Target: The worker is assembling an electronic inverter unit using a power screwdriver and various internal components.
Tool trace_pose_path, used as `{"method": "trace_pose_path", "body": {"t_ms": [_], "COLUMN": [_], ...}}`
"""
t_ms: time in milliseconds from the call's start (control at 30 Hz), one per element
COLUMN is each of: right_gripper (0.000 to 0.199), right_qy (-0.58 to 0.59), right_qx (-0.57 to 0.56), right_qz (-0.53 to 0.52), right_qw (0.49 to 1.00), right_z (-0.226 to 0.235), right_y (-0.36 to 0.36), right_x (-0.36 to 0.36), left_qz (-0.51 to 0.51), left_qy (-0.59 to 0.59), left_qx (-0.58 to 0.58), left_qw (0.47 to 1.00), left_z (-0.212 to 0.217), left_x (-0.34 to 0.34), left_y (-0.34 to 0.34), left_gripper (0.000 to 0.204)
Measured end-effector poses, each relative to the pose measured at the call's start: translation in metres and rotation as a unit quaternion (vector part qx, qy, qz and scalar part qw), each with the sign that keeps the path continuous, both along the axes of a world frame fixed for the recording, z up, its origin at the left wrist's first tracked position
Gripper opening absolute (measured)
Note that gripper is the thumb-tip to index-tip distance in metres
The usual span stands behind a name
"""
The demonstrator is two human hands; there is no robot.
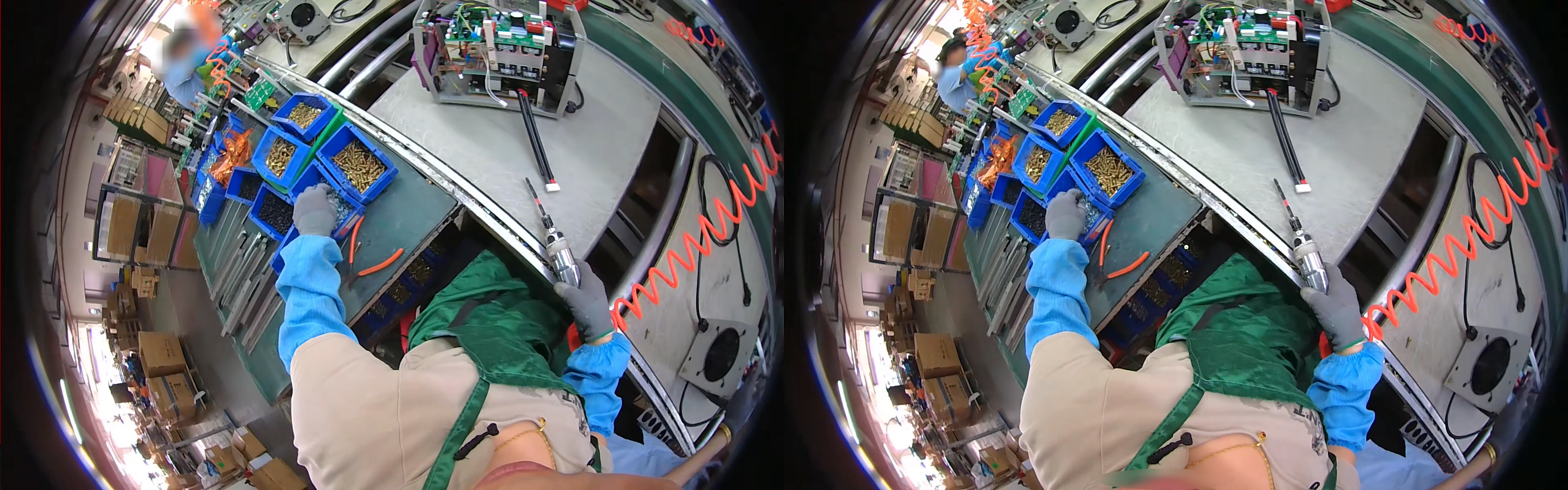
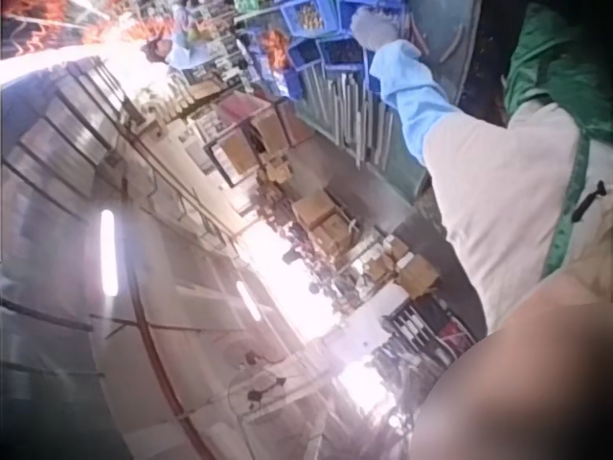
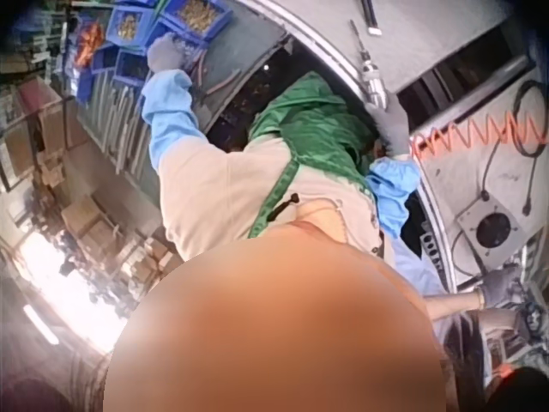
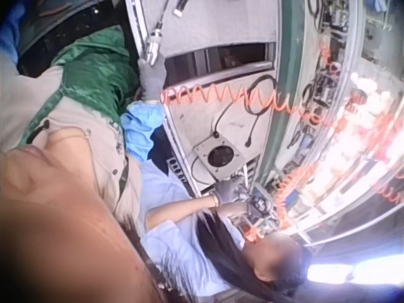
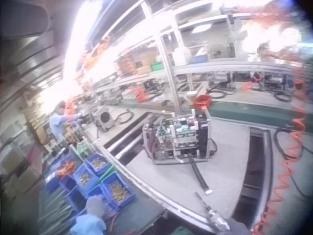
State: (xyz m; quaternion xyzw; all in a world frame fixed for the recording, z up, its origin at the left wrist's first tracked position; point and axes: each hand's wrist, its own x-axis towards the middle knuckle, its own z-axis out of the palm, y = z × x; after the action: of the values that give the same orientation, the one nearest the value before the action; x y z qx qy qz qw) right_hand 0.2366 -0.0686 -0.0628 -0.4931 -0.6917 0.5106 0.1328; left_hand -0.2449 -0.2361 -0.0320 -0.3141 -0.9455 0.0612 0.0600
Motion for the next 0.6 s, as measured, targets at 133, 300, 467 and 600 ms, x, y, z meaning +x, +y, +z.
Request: {"method": "trace_pose_path", "body": {"t_ms": [133,300,467,600], "right_gripper": [0.051,0.051,0.051,0.050], "right_qy": [0.010,0.014,0.020,0.025], "right_qx": [-0.014,-0.034,-0.030,-0.038], "right_qz": [-0.010,-0.020,-0.029,-0.034], "right_qw": [1.000,0.999,0.999,0.998], "right_z": [-0.001,-0.002,-0.007,-0.009], "right_y": [0.000,-0.001,-0.001,0.000], "right_x": [-0.001,-0.001,-0.001,-0.002], "left_qz": [-0.042,0.036,0.095,0.221], "left_qy": [0.000,-0.267,-0.268,-0.211], "left_qx": [0.184,0.407,0.652,0.292], "left_qw": [0.982,0.873,0.703,0.906], "left_z": [0.002,0.009,0.023,0.020], "left_x": [-0.018,-0.036,-0.062,-0.087], "left_y": [-0.031,-0.055,-0.088,-0.094], "left_gripper": [0.019,0.024,0.033,0.057]}}
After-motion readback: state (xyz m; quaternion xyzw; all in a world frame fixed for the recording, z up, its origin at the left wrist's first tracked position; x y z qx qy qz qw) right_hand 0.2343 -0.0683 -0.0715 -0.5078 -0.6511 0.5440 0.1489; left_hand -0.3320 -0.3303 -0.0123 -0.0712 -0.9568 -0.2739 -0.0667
